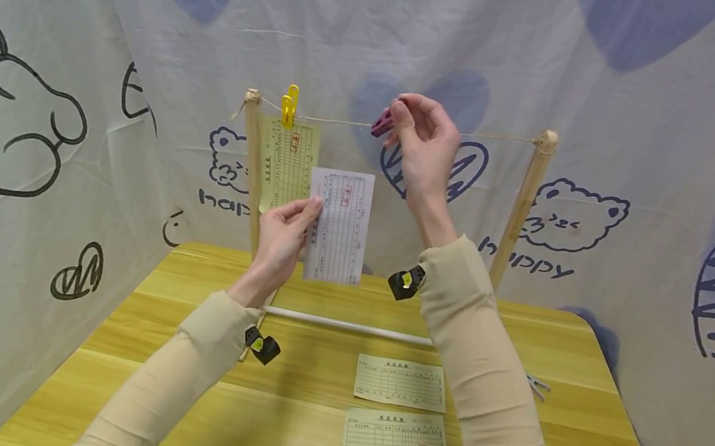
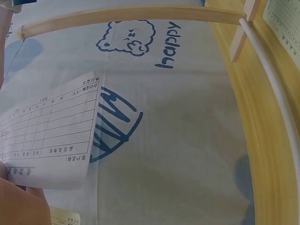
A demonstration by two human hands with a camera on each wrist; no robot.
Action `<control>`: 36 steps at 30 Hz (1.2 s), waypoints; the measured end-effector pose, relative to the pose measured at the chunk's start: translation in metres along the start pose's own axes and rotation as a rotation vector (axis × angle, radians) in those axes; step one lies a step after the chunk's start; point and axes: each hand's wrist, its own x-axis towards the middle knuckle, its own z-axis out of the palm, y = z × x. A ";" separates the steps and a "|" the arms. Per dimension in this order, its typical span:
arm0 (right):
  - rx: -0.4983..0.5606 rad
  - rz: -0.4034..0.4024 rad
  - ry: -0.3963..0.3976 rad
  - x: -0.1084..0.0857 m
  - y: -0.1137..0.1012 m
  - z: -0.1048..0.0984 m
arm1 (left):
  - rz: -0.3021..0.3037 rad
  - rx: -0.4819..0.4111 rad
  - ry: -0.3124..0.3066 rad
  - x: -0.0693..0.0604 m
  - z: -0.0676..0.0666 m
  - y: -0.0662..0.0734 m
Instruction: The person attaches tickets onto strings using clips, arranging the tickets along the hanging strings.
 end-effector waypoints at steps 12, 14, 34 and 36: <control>0.003 0.039 0.028 0.011 -0.002 0.011 | -0.002 -0.004 -0.001 0.008 0.001 0.004; -0.001 0.057 0.036 0.013 -0.004 0.013 | 0.003 -0.010 -0.002 0.008 0.002 0.004; -0.223 0.126 0.089 0.023 -0.005 0.031 | -0.024 -0.021 0.033 0.020 0.012 0.013; -0.236 0.119 0.096 0.024 -0.004 0.033 | -0.023 -0.026 0.033 0.021 0.013 0.014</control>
